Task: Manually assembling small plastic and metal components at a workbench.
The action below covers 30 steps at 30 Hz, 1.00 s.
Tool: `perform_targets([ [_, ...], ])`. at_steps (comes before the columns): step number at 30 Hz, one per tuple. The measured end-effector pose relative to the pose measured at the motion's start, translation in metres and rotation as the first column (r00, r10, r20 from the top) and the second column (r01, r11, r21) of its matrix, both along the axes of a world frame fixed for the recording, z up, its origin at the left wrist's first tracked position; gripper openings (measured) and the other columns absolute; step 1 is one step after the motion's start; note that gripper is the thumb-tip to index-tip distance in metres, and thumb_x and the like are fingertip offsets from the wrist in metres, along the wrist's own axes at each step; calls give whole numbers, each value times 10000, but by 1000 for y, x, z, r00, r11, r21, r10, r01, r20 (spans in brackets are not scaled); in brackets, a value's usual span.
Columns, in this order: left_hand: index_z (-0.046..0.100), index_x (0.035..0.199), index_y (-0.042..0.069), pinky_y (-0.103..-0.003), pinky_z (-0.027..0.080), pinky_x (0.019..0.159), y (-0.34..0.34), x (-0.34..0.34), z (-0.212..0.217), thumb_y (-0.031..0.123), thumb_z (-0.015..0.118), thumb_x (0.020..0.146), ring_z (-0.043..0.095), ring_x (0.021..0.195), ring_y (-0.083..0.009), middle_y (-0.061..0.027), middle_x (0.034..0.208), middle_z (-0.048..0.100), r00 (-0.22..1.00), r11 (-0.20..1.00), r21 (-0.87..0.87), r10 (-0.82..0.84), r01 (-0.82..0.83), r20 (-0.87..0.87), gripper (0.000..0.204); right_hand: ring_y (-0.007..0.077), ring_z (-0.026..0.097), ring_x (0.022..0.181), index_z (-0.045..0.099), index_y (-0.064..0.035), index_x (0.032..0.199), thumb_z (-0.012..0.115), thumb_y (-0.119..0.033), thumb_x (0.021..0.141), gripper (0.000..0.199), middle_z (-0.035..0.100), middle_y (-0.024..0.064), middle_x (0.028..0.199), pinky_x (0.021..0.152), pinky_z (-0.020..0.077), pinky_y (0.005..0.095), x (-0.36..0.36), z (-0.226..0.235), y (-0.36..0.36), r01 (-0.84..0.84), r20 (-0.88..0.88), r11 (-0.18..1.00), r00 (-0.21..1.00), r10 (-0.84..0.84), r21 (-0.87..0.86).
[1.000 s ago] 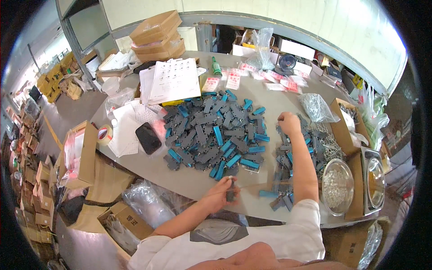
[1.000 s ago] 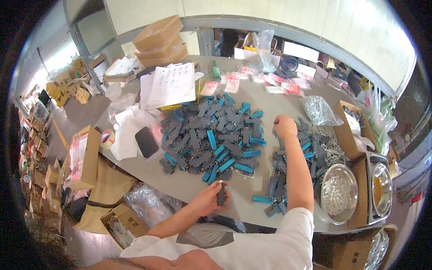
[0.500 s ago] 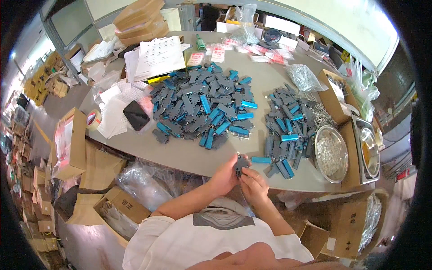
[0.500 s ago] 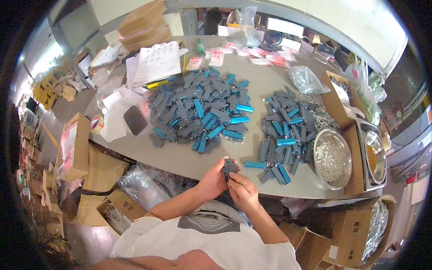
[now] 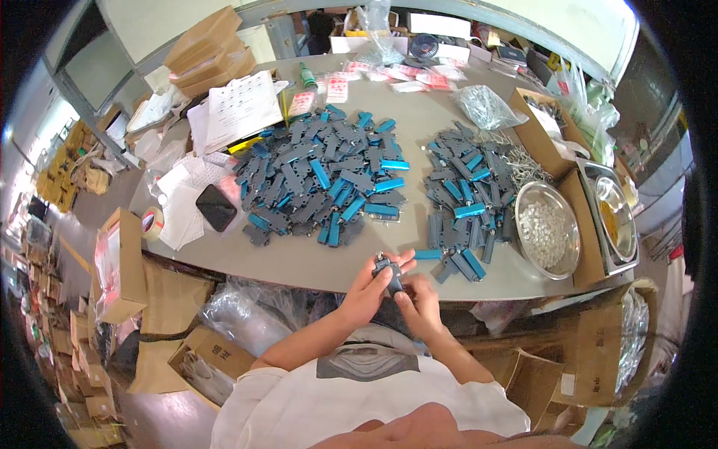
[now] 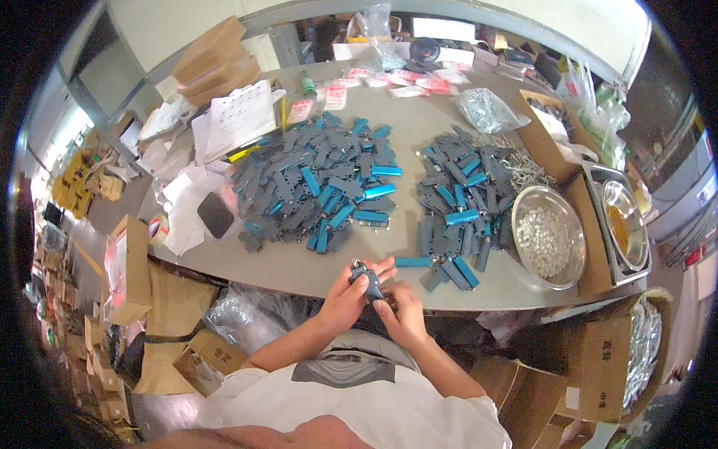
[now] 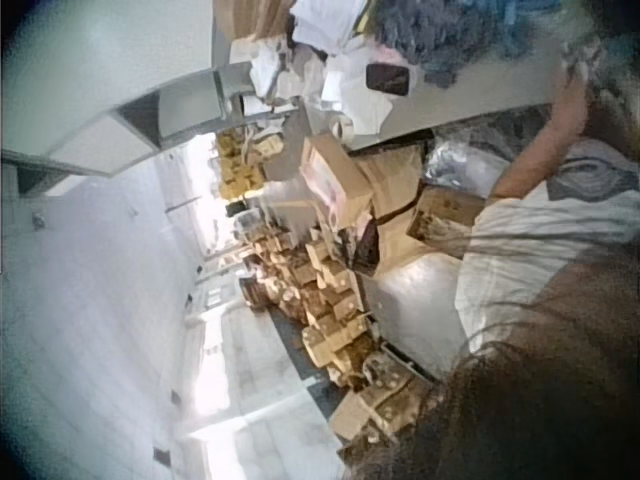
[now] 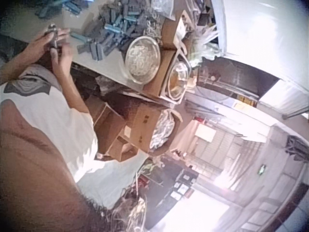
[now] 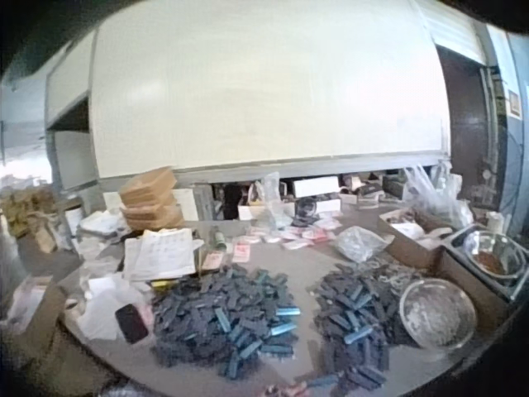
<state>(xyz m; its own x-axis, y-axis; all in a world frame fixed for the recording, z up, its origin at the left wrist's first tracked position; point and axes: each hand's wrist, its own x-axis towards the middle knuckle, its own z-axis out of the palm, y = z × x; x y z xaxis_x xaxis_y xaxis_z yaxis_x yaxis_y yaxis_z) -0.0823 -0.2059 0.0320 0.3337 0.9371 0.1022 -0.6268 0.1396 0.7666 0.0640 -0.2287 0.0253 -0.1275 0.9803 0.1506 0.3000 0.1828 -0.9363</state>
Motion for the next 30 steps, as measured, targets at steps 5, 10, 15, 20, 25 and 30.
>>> perform_targets([
  [5,396,1158,41,-450,254,1086,3,2,1,170,400,987,328,1322,-377,-252,1406,345,995,995,7,-96,96,-1,214,339,558,707,596,-4,831,601,-122,827,117,573,160,752,657,451,414,11,-7,9,-227,27,972,974,226,60],
  [10,410,1159,40,-463,274,1079,1,9,-4,238,419,986,359,1304,-356,-255,1397,357,982,968,-177,-164,178,89,263,345,556,642,599,-12,751,627,-142,810,145,568,144,704,598,458,416,11,-16,6,-121,25,973,993,119,198],
  [15,447,1130,33,-438,383,1009,17,5,-10,275,402,990,516,1150,-277,-217,1208,539,994,952,-290,-108,102,-5,283,355,566,650,611,-25,739,649,-150,804,146,575,153,696,597,466,426,14,-21,18,-57,68,966,997,41,251],
  [20,443,1189,32,-307,436,758,113,-67,22,249,496,938,534,810,-174,-89,934,562,532,866,309,488,-392,-692,336,353,571,787,612,-30,820,652,-99,775,92,609,150,805,720,465,441,67,-6,41,206,352,916,876,-329,344],
  [25,301,1370,-8,-458,232,1062,179,-129,34,209,609,841,300,1274,-423,-275,1399,288,-305,548,807,747,-219,-591,649,366,551,889,571,-46,1012,671,-72,712,316,594,158,962,794,447,437,104,-2,38,252,564,903,712,-417,349],
  [30,518,1152,36,-476,349,936,131,-26,26,204,657,772,466,1118,-386,-194,1209,511,75,571,775,790,271,-609,439,337,565,900,588,-67,1024,643,-61,700,329,597,132,957,778,463,428,102,-8,37,266,644,919,656,-393,290],
])
